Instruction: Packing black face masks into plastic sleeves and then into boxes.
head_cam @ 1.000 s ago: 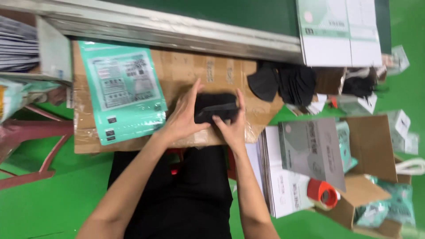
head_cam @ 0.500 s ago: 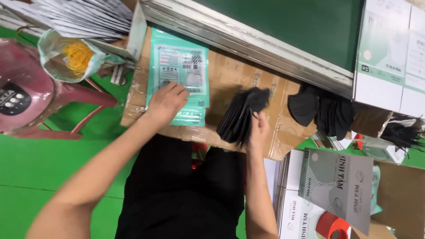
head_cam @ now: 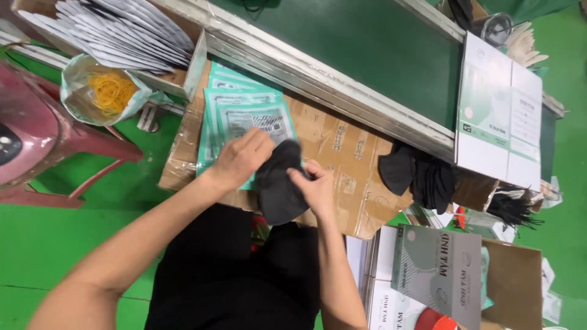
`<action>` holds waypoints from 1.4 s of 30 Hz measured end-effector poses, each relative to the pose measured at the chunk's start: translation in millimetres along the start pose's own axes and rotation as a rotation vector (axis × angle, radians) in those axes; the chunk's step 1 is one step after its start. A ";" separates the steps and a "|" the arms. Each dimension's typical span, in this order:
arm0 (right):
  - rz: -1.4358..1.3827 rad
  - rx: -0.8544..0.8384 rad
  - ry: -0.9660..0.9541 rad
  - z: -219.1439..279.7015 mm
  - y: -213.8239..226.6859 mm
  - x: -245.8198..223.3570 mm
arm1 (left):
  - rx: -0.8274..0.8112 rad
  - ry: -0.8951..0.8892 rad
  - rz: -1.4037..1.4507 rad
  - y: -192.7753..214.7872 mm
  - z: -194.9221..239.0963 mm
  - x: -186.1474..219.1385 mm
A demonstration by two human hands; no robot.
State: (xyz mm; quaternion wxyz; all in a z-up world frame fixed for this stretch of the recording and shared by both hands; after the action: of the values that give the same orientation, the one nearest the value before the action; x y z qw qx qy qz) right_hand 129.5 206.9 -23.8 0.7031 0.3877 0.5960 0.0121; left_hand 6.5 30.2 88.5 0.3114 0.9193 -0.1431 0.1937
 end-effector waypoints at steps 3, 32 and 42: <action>0.519 0.340 0.023 16.3 17.5 -87.3 | 0.153 0.005 0.026 7.5 -14.7 22.8; -0.691 0.168 -0.229 30.0 43.5 -11.5 | -0.289 0.854 0.937 -124.8 51.5 59.4; -0.058 0.607 0.202 68.4 125.0 -117.9 | 0.140 0.296 0.614 5.5 -56.7 66.7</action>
State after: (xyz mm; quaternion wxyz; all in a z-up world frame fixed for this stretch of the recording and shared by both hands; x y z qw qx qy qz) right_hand 209.0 201.5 143.1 0.4927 0.5594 0.6500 -0.1477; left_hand 48.2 52.1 162.5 0.1921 0.8144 -0.3526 0.4190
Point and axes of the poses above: each hand's wrist, its own z-axis away from the middle knuckle, its own y-axis out of the back of the hand, x = y × z, the point moved 8 cm from there along -z, towards the middle knuckle, and after that the axes turned 15 degrees about z, right-handed, at the moved point
